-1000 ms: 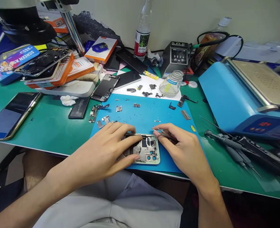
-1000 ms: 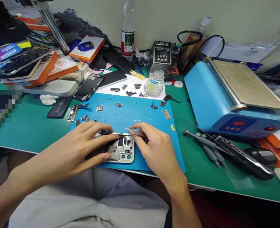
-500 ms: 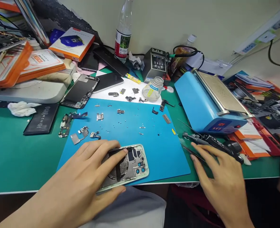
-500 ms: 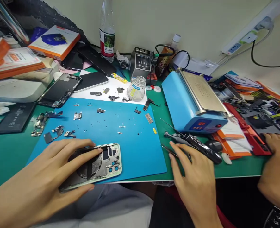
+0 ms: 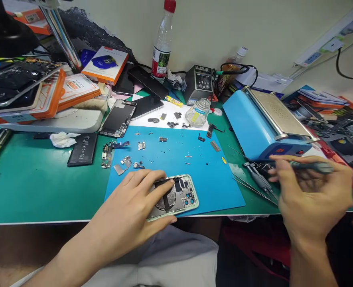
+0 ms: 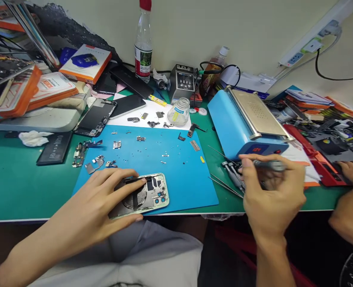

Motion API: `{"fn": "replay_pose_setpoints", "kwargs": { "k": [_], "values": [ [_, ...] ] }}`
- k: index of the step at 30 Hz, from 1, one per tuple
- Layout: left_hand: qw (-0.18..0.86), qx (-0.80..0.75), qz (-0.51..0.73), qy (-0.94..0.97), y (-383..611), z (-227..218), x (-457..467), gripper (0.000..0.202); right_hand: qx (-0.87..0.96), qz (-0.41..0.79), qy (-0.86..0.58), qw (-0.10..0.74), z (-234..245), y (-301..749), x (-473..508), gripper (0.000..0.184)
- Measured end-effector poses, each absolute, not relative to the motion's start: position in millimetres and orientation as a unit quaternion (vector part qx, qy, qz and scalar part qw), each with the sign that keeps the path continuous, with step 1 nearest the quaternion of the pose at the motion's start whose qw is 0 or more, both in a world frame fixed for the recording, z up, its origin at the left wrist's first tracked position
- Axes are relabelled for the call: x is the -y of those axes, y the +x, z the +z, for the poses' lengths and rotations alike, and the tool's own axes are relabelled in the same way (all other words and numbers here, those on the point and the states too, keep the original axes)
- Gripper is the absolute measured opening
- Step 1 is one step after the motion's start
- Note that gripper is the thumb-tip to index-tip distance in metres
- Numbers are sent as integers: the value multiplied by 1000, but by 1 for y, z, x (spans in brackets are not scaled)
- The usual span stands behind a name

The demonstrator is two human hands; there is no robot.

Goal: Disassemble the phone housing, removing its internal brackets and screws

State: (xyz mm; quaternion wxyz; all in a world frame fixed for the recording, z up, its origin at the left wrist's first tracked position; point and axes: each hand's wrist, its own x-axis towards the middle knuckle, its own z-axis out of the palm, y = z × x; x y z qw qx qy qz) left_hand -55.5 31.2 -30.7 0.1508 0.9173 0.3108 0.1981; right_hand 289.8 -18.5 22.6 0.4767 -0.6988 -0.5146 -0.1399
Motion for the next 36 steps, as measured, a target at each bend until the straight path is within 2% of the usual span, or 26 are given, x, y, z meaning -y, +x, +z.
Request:
{"fn": "replay_pose_setpoints", "kwargs": {
  "k": [1,2,4,5,10,13,20,22,25,28,32,36],
  "values": [
    [151,-311,192,918,-55,-29,-31,53,488,-67,-669,557,23,276,19,29],
    [151,-313,186,919,-55,-27,-31,52,481,14,-648,590,22,262,19,30],
    [154,-318,175,919,-53,-22,-31,53,482,79,-625,608,19,241,18,52],
    [157,-321,170,918,-52,-20,-30,52,485,94,-627,603,16,235,17,54],
    [173,-319,157,918,-43,-15,-33,53,498,73,-607,614,0,232,0,33],
    [181,-317,147,919,-38,-14,-35,53,492,94,-603,621,-8,236,-14,34],
    [177,-308,142,924,-38,-9,-39,60,507,181,-612,579,-20,236,-30,28],
    [181,-310,145,922,-37,-7,-41,59,501,177,-606,592,-19,234,-29,30],
    [191,-315,149,918,-33,-6,-45,40,477,163,-592,630,-15,229,-22,36],
    [192,-313,163,916,-31,-11,-50,38,454,153,-590,650,-13,226,-17,43],
    [194,-308,180,914,-31,-16,-53,38,455,107,-634,616,-16,229,-22,35],
    [207,-309,185,910,-33,-16,-52,38,467,111,-656,582,-21,235,-30,32]
  ]
}}
